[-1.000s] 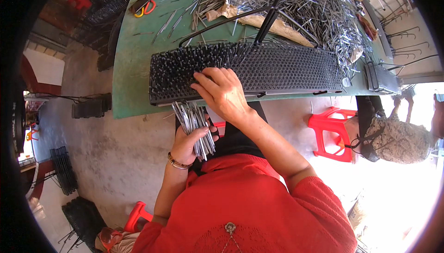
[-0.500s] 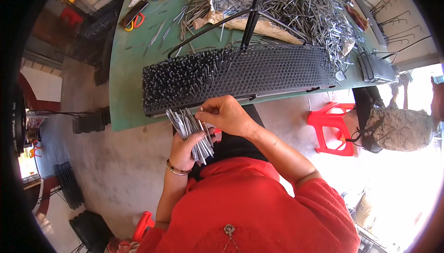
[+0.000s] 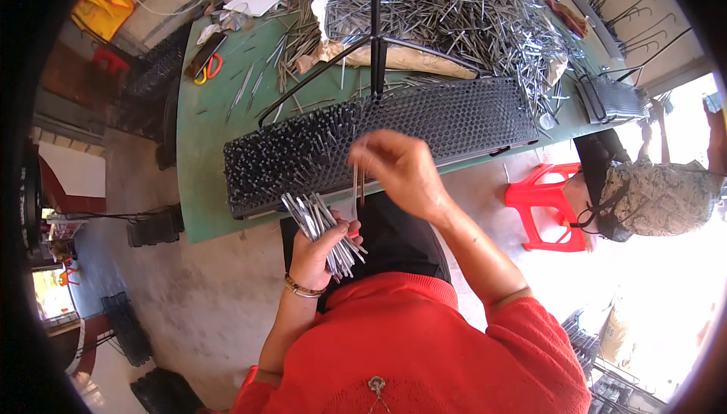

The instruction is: Inserting small metal pins into the holes of a perforated grid template.

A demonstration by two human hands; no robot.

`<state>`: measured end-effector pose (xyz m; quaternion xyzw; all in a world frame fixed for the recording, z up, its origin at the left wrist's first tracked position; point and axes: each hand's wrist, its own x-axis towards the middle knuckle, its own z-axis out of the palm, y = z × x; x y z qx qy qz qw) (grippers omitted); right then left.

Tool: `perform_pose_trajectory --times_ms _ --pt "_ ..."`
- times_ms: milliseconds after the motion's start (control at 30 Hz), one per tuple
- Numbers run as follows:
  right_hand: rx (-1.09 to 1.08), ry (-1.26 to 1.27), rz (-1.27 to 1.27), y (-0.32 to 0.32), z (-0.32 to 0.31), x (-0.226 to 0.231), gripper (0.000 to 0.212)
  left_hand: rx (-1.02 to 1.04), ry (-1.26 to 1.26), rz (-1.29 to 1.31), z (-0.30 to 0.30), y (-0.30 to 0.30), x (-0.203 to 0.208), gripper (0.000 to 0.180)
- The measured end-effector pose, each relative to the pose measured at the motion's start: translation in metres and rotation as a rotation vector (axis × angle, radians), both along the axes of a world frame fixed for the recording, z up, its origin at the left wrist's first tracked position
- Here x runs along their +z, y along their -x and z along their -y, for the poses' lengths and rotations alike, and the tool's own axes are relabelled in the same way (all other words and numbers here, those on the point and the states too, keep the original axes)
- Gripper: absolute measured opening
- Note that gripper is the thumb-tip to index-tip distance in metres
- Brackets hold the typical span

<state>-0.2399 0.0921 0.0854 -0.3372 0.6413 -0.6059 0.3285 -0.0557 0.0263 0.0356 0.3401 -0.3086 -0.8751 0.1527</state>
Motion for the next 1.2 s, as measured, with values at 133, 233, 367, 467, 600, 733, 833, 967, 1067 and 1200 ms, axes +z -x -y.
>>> perform_pose_trajectory --times_ms 133,233,367,467,600,733,833,967,1067,1200 --pt "-0.212 0.171 -0.139 0.021 0.019 -0.002 0.018 -0.162 0.006 0.031 -0.002 0.015 0.015 0.026" --pt "-0.203 0.181 -0.233 0.024 0.035 -0.014 0.017 -0.196 -0.004 0.046 0.000 0.022 0.006 0.030" --pt "-0.173 0.151 -0.390 0.024 0.043 -0.023 0.016 -0.202 -0.009 0.067 0.001 0.022 -0.004 0.033" --pt "-0.182 0.190 -0.456 0.022 0.047 -0.023 0.015 -0.175 -0.044 0.052 0.001 0.021 -0.004 0.036" --pt "-0.144 0.267 -0.655 0.019 0.052 -0.029 0.017 -0.175 -0.044 0.069 0.000 0.020 -0.006 0.035" --pt "-0.149 0.263 -0.653 0.013 0.051 -0.033 0.020 -0.186 -0.014 0.076 0.000 0.017 -0.007 0.029" --pt "-0.117 0.233 -0.621 0.010 0.052 -0.034 0.019 -0.202 -0.001 0.063 0.002 0.014 -0.009 0.026" --pt "-0.074 0.341 -0.855 0.016 0.053 -0.035 0.017 -0.229 0.023 0.062 0.002 0.011 -0.013 0.026" --pt "-0.037 0.352 -0.911 0.018 0.051 -0.033 0.018 -0.209 -0.040 0.038 0.001 0.012 -0.011 0.026" --pt "0.045 0.370 -0.962 0.021 0.050 -0.038 0.021 -0.204 -0.114 0.006 0.000 0.011 -0.011 0.027"
